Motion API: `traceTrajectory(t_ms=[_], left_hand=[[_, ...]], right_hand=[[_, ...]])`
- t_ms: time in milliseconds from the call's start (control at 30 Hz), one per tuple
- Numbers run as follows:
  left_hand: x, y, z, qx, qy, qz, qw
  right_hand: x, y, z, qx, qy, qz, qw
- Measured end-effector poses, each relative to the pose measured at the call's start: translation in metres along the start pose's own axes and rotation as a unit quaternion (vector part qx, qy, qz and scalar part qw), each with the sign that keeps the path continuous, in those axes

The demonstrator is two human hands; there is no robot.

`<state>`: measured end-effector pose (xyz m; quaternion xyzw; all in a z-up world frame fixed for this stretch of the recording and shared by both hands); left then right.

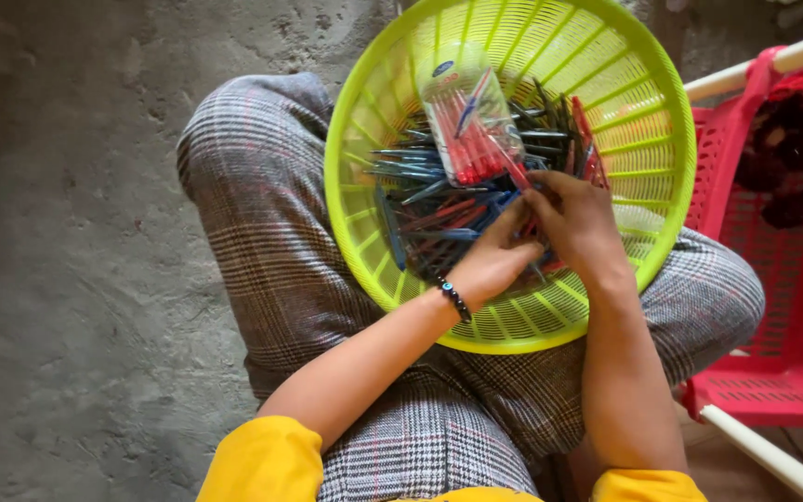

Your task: The person sorts pens from a basket into containers by hand.

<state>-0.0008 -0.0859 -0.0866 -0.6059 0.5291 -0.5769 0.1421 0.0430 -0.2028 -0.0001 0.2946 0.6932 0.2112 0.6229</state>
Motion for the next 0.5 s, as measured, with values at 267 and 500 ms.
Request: traceTrajectory(t_ms=[267,500], left_hand=[[-0.004,-0.016,0.003,-0.067,-0.094,-0.007,0.993],[-0.003,-0.031,0.005,-0.134,-0.108,-0.039,0.984]], right_hand=[[0.011,0.012,0.005,0.01,0.011,0.015,1.0],[0.023,0.005,0.01,0.002,0.012,0.007,1.0]])
Point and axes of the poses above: each hand's wrist, its own z-axis towards the middle knuckle, its own x-axis out of the palm, y = z × x, the point moved 3 cm from there along z, towards the middle knuckle, and after that the axes turned 6 degrees about -y, right-handed, at the moved point
